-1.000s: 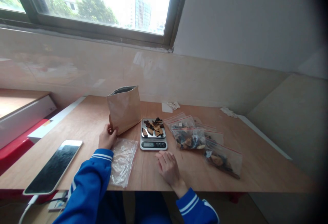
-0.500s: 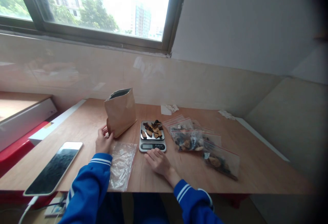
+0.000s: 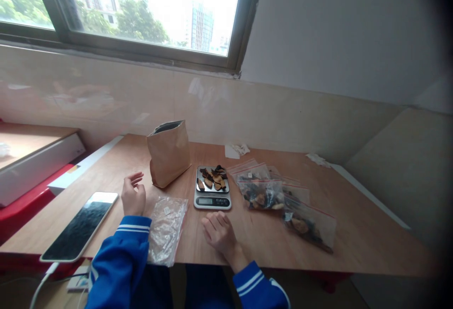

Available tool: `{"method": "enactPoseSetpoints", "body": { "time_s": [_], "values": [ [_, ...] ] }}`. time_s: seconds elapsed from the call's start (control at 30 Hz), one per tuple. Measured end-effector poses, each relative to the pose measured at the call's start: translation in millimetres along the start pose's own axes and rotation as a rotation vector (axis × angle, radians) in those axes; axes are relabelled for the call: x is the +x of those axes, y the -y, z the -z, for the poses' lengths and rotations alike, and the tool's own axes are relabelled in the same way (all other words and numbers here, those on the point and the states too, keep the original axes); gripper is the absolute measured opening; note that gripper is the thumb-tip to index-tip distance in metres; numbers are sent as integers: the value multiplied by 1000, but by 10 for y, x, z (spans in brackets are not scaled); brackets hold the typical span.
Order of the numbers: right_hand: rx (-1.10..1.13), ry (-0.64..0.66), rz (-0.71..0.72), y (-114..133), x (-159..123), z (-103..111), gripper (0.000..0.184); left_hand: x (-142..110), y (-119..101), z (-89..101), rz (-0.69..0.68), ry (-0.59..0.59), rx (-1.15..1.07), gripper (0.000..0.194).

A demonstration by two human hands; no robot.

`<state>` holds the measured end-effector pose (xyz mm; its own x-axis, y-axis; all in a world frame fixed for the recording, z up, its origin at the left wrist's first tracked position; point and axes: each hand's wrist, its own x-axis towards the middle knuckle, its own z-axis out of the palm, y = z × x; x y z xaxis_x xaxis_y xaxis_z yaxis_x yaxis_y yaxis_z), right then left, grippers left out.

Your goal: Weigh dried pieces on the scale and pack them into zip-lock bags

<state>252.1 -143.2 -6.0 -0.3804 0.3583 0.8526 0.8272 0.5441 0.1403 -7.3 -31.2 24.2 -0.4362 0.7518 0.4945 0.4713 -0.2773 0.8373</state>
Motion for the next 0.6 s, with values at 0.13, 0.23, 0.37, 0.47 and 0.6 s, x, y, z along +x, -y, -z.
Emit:
{"method": "enactPoseSetpoints", "body": {
  "time_s": [0.13,0.23,0.37,0.47,0.6],
  "values": [
    [25,17,-4,-15,2,-12,28,-42,-272,130,-96,94,110,23],
    [31,24,-38,-81,-17,-29,27,-154,-360,210,-135,589,107,24],
    [17,67,-89,-196,-19,-71,25,-473,-411,287,-179,1045,155,30],
    [-10,105,-58,-258,9,-142,27,-736,-431,333,-275,1074,239,41],
    [0,146,-4,-271,52,-234,28,-899,-401,365,-316,1038,281,46]
  ]
}}
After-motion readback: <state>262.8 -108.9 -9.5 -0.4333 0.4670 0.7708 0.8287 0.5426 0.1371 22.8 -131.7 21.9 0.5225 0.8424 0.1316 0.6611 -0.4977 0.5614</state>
